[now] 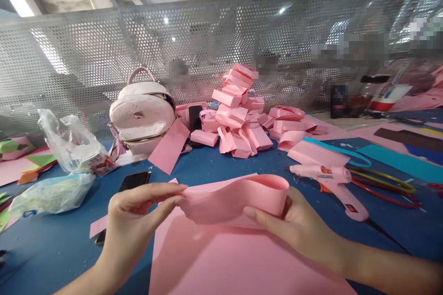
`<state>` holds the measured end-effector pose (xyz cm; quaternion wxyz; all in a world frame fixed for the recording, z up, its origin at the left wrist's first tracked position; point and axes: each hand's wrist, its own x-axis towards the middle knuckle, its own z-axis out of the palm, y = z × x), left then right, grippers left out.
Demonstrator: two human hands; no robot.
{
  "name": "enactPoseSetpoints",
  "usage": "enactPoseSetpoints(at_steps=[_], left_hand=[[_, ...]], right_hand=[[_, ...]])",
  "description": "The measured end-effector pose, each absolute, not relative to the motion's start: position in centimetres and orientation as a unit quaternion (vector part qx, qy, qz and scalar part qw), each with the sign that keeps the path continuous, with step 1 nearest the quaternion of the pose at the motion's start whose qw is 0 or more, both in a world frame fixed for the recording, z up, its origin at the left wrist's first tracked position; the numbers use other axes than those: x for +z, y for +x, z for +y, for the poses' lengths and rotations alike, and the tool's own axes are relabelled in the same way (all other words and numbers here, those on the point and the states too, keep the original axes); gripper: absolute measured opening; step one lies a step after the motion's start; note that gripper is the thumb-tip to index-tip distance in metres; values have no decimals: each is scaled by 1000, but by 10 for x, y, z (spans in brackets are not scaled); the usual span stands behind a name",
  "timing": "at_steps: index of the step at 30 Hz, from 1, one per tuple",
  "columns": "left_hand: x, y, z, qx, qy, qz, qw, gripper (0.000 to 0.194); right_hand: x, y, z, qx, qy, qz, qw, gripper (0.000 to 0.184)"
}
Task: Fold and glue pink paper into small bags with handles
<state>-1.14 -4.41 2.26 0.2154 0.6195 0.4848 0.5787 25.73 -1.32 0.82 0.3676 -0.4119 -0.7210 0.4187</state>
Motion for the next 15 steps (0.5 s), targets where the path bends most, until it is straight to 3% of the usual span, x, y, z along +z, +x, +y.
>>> enactPoseSetpoints(at_steps=[6, 11, 13, 15], left_hand=[[28, -8, -43, 588, 624, 468, 215, 8], [24, -11, -42, 557, 667, 450, 206, 8], [23, -13, -43, 546, 699, 424, 181, 13], [23, -15, -43, 530, 749, 380, 116, 18]], right_hand=[[13, 258, -5, 264, -322, -799, 433, 20], [17, 263, -1, 241, -238, -836, 432, 23], [16, 264, 3, 226, -212, -852, 422, 18], [14, 264, 10, 198, -177, -872, 412, 25]])
